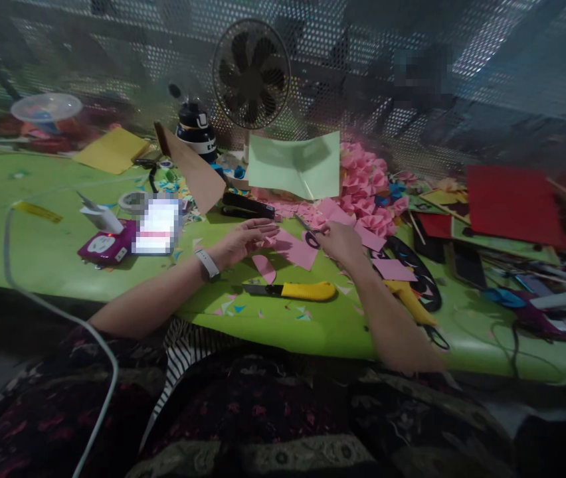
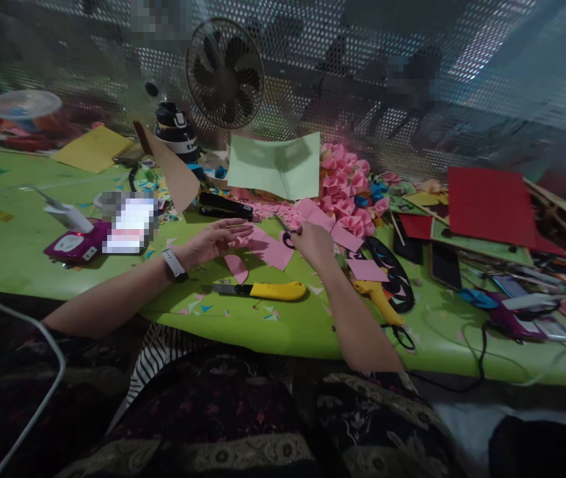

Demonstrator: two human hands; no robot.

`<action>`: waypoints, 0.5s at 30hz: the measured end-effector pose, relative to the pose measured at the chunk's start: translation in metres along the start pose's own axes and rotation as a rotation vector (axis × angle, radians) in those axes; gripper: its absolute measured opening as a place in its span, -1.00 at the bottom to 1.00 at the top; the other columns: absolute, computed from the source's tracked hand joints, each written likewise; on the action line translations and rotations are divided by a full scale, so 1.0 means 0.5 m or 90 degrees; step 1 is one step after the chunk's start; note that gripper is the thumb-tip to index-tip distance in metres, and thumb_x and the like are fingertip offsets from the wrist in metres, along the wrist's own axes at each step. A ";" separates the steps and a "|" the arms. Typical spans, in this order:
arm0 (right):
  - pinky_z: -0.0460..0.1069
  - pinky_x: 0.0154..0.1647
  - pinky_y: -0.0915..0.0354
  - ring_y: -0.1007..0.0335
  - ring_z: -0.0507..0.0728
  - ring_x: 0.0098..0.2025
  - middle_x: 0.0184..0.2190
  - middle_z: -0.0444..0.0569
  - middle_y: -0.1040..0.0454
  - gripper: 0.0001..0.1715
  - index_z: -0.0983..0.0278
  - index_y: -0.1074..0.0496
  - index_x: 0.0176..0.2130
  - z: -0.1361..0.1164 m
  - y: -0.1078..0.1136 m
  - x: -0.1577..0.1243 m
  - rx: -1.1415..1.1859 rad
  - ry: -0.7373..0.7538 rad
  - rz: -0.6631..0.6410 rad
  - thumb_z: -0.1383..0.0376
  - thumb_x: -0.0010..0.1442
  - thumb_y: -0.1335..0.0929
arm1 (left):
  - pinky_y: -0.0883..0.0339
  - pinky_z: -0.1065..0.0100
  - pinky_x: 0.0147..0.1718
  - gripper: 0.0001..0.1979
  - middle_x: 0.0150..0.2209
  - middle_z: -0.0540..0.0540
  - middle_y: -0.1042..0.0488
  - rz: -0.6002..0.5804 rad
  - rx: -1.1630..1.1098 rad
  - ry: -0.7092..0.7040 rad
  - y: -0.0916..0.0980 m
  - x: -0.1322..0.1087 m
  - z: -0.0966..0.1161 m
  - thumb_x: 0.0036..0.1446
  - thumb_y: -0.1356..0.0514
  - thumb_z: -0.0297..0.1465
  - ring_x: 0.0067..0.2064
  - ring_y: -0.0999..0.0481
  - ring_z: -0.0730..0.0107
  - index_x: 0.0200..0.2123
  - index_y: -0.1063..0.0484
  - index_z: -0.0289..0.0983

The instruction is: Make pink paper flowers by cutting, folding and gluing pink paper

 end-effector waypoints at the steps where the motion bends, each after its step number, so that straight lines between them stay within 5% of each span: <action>1: 0.02 -0.40 -0.24 -0.44 0.20 -0.34 -0.31 0.12 -0.56 -0.73 0.31 -0.53 -0.13 -0.018 0.005 -0.007 0.029 0.033 0.022 0.23 0.24 -0.34 | -0.51 0.38 -0.09 -0.58 0.12 -0.36 -0.49 -0.002 -0.002 0.003 0.000 0.000 -0.003 0.01 -0.17 -0.76 0.08 -0.56 0.20 -0.04 -0.47 -0.41; 4: 0.02 -0.37 -0.31 -0.41 0.16 -0.30 -0.12 0.11 -0.52 -0.62 0.24 -0.48 0.04 -0.098 -0.006 -0.040 0.149 0.218 0.012 0.31 0.23 -0.32 | -0.47 0.32 -0.02 -0.64 0.05 -0.34 -0.53 0.004 0.004 0.003 -0.003 -0.002 -0.008 0.03 -0.22 -0.72 0.03 -0.58 0.24 -0.08 -0.48 -0.39; 8: 0.03 -0.28 -0.33 -0.40 0.16 -0.25 -0.07 0.09 -0.50 -0.58 0.25 -0.48 0.05 -0.178 -0.032 -0.095 0.134 0.427 -0.017 0.34 0.19 -0.33 | -0.47 0.35 -0.09 -0.72 -0.02 -0.25 -0.56 0.029 0.091 -0.033 0.000 -0.005 0.007 0.06 -0.26 -0.61 -0.08 -0.59 0.34 -0.12 -0.50 -0.34; 13: 0.03 -0.17 -0.34 -0.40 0.18 -0.12 -0.01 0.08 -0.47 -0.56 0.24 -0.49 0.05 -0.210 -0.059 -0.138 0.110 0.548 -0.082 0.33 0.16 -0.35 | -0.24 0.47 -0.47 -0.83 -0.45 -0.05 -0.52 0.070 0.504 -0.116 0.021 -0.006 0.063 -0.05 -0.32 -0.50 -0.45 -0.43 0.46 -0.29 -0.55 -0.30; 15: 0.02 -0.14 -0.33 -0.40 0.18 -0.09 0.01 0.07 -0.46 -0.59 0.23 -0.51 0.04 -0.215 -0.067 -0.146 0.101 0.563 -0.100 0.33 0.18 -0.35 | -0.11 0.45 -0.53 -0.94 -0.53 -0.01 -0.46 -0.012 0.647 -0.083 0.014 -0.002 0.058 -0.04 -0.31 -0.41 -0.51 -0.33 0.48 -0.44 -0.56 -0.28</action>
Point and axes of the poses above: each hand's wrist, its own x-axis towards the middle knuckle, its own y-axis out of the back of the hand, z = x × y, the point moved 9 cm from there along x, towards the middle knuckle
